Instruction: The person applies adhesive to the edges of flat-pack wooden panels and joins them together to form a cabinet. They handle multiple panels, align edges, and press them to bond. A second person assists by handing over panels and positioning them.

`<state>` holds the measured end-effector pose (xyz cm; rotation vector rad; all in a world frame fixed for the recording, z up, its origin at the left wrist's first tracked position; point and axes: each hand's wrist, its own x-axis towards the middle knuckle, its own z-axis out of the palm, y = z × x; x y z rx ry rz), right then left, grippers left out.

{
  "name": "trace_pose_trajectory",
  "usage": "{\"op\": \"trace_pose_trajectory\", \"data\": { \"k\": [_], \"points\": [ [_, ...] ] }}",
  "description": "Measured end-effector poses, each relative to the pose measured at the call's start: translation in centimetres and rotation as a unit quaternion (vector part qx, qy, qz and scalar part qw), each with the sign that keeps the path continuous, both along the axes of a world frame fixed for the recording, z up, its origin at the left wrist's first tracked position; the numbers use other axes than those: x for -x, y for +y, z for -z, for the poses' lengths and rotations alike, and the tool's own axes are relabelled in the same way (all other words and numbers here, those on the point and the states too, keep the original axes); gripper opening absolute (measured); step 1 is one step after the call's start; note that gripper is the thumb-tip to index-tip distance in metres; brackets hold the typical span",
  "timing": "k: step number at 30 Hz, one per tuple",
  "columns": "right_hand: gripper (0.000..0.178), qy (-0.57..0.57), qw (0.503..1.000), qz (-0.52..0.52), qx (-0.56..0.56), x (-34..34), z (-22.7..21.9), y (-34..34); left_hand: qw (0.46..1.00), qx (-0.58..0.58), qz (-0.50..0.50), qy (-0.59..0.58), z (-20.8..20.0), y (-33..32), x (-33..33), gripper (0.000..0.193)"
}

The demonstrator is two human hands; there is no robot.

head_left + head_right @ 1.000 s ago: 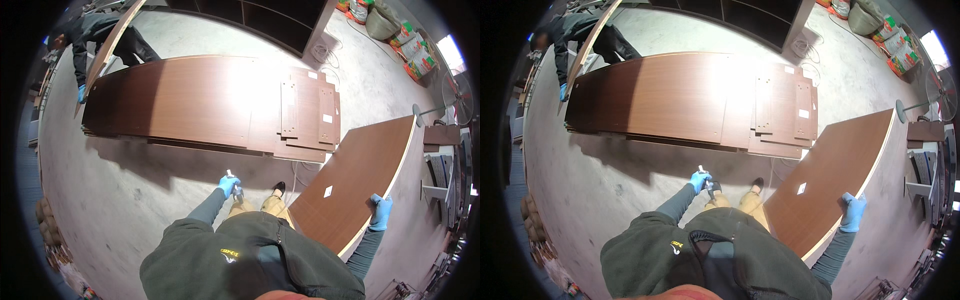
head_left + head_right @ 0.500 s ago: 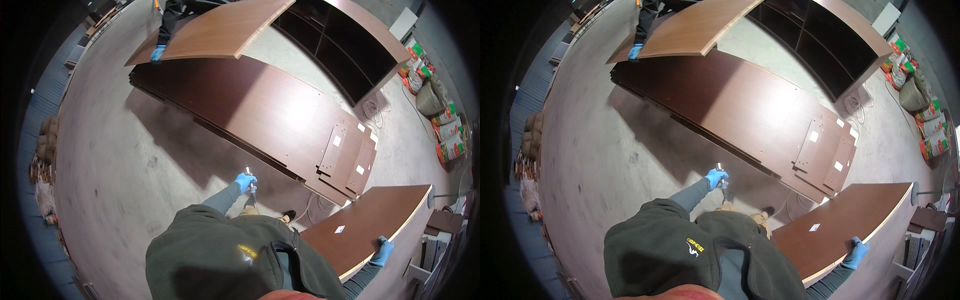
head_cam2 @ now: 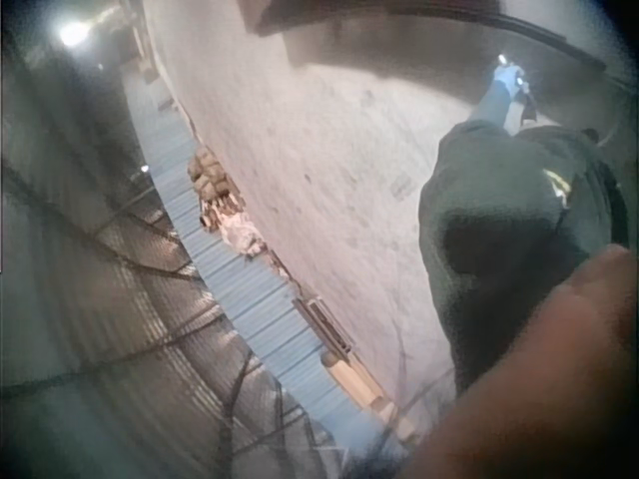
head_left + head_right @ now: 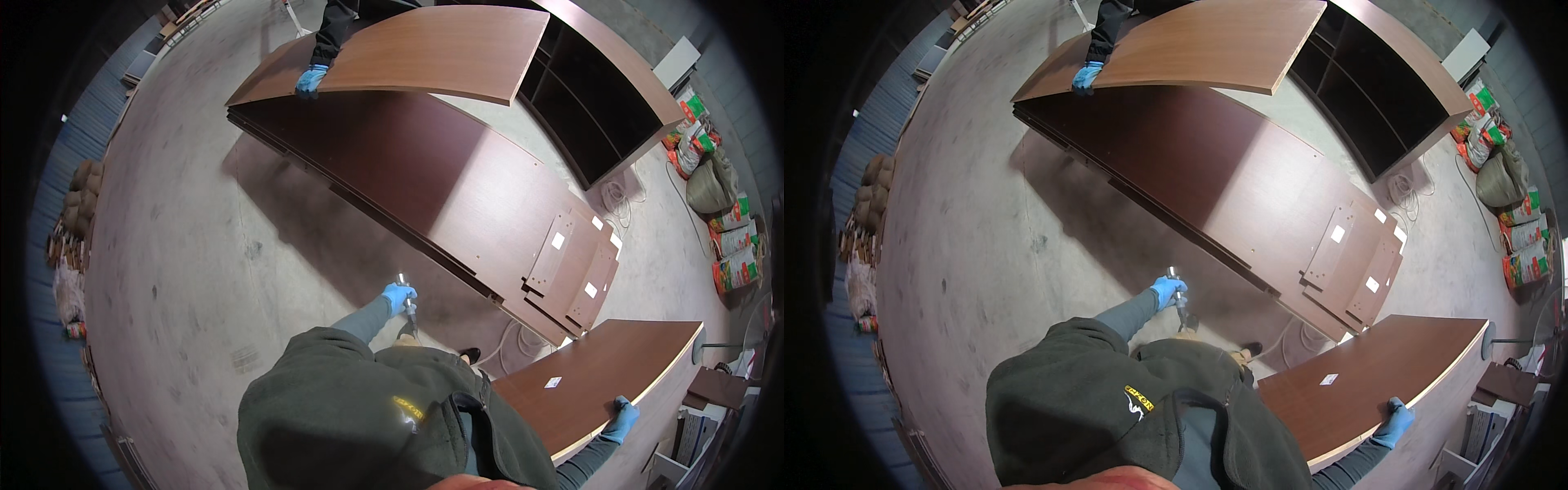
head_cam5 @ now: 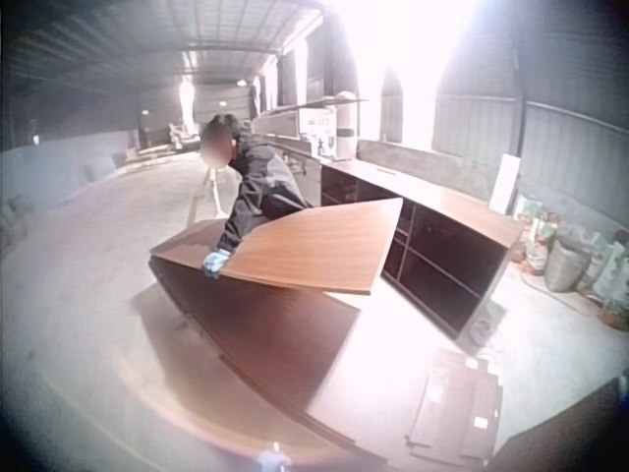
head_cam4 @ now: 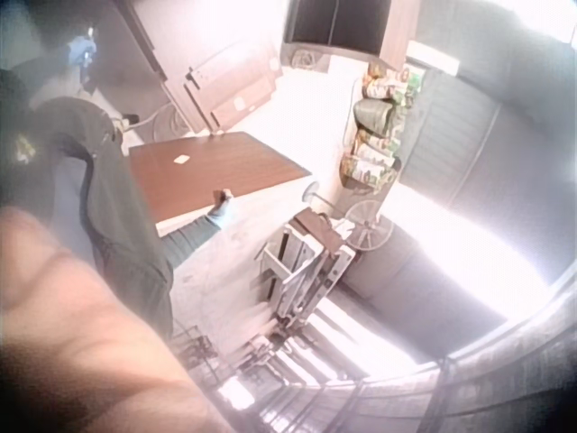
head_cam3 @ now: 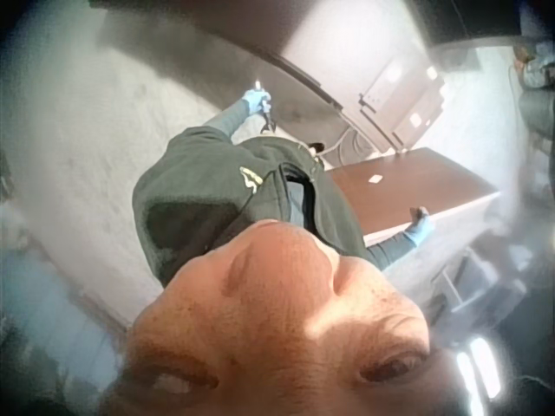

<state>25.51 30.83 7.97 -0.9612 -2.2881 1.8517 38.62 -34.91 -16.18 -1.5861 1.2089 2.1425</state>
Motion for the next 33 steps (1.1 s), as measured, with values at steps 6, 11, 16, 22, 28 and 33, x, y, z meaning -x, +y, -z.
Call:
{"op": "trace_pose_trajectory", "data": {
  "k": [6,11,16,22,28,33],
  "points": [
    [0.011,0.009,1.0,0.007,0.015,-0.1,1.1,0.9,0.999,-0.027,-0.013,0.013,0.5,0.4,-0.4,0.015],
    [0.015,0.015,0.999,0.006,0.04,0.1,2.3,2.1,1.0,-0.024,0.012,0.007,0.7,1.3,0.0,0.015],
    [0.018,-0.003,1.0,0.006,0.014,0.0,2.5,1.9,0.999,-0.034,0.015,0.017,0.9,2.0,0.3,0.014],
    [0.016,0.031,0.999,0.001,0.04,-0.1,1.9,1.0,0.999,-0.02,0.029,0.008,0.9,2.7,0.8,0.012],
    [0.017,0.002,1.0,0.021,0.023,-0.3,1.4,0.9,0.999,-0.03,0.032,0.014,2.3,2.8,0.4,0.012],
    [0.015,0.01,0.999,0.008,0.039,-0.3,1.6,1.2,0.998,-0.055,-0.004,0.013,3.6,2.7,0.1,0.014]
  ]
}}
